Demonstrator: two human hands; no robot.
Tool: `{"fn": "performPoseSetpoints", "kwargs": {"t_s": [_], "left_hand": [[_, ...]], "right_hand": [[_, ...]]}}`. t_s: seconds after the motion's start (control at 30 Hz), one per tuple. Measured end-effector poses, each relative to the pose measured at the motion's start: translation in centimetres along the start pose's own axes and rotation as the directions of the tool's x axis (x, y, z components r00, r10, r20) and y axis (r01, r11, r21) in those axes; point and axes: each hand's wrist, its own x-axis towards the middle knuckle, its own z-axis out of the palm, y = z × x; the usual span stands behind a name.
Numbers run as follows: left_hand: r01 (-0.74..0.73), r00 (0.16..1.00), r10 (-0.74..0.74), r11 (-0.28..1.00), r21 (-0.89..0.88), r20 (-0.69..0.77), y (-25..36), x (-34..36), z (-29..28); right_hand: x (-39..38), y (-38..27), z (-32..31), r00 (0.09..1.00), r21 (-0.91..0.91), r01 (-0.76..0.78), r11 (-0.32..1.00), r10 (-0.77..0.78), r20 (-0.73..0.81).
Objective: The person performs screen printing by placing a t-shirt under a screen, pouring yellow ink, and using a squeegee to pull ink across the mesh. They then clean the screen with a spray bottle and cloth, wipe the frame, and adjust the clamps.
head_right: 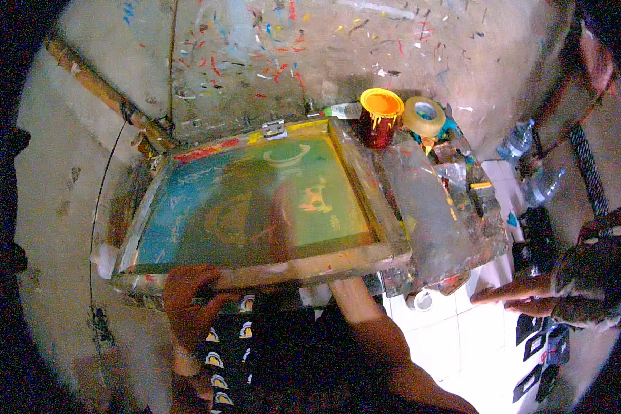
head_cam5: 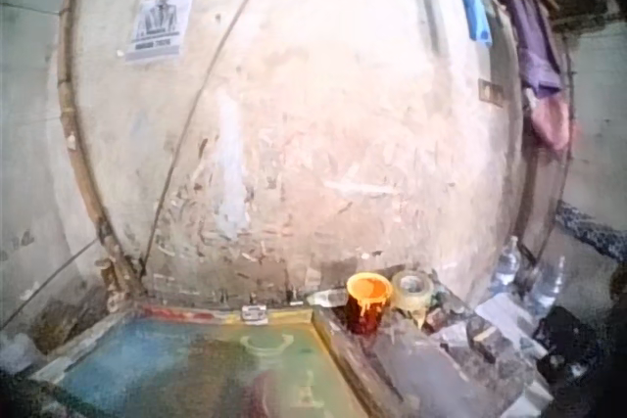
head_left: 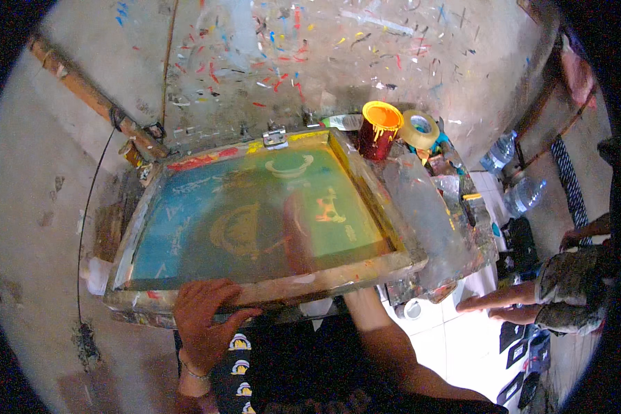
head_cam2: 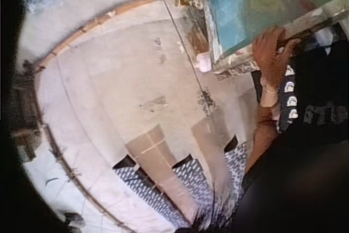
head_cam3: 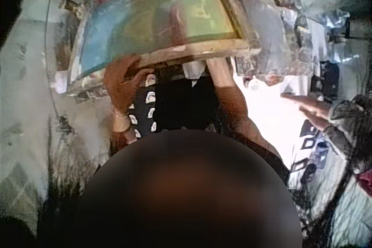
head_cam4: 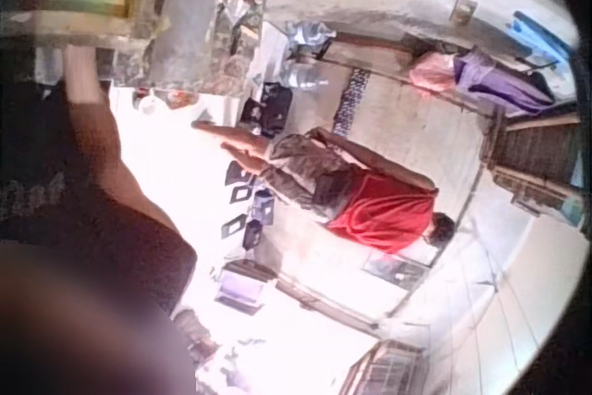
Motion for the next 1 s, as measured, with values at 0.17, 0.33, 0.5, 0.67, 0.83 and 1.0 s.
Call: {"fn": "performPoseSetpoints", "kwargs": {"t_s": [0.17, 0.33, 0.5, 0.67, 0.83, 1.0], "left_hand": [[0.039, 0.999, -0.039, 0.999, -0.011, 0.029, -0.4, -0.3, 0.1], [0.026, 1.000, -0.026, 0.998, 0.053, 0.009, -0.4, -0.5, 0.2], [0.059, 0.997, -0.058, 0.998, -0.011, 0.046, -0.4, -0.4, 0.0], [0.117, 0.991, -0.115, 0.993, -0.030, 0.064, -0.6, -1.0, 0.3], [0.087, 0.995, -0.083, 0.994, -0.064, 0.063, -0.6, -1.0, 0.3], [0.021, 0.999, -0.020, 1.000, 0.017, -0.046, -0.6, 2.3, -1.6]], "right_hand": [[-0.8, 4.1, 4.5, 0.999, -0.143, -0.002, 0.990, -0.006, -0.052], [0.0, 4.6, 4.9, 0.997, -0.145, -0.018, 0.989, 0.006, -0.082], [1.0, 4.7, 5.1, 0.994, -0.157, -0.022, 0.987, 0.005, -0.109], [0.0, 5.2, 5.1, 0.994, -0.162, -0.025, 0.986, 0.008, -0.105], [0.9, 4.9, 5.0, 0.992, -0.170, -0.030, 0.985, 0.009, -0.122], [3.7, 7.8, 4.5, 0.993, -0.252, -0.057, 0.966, 0.028, -0.117]]}}
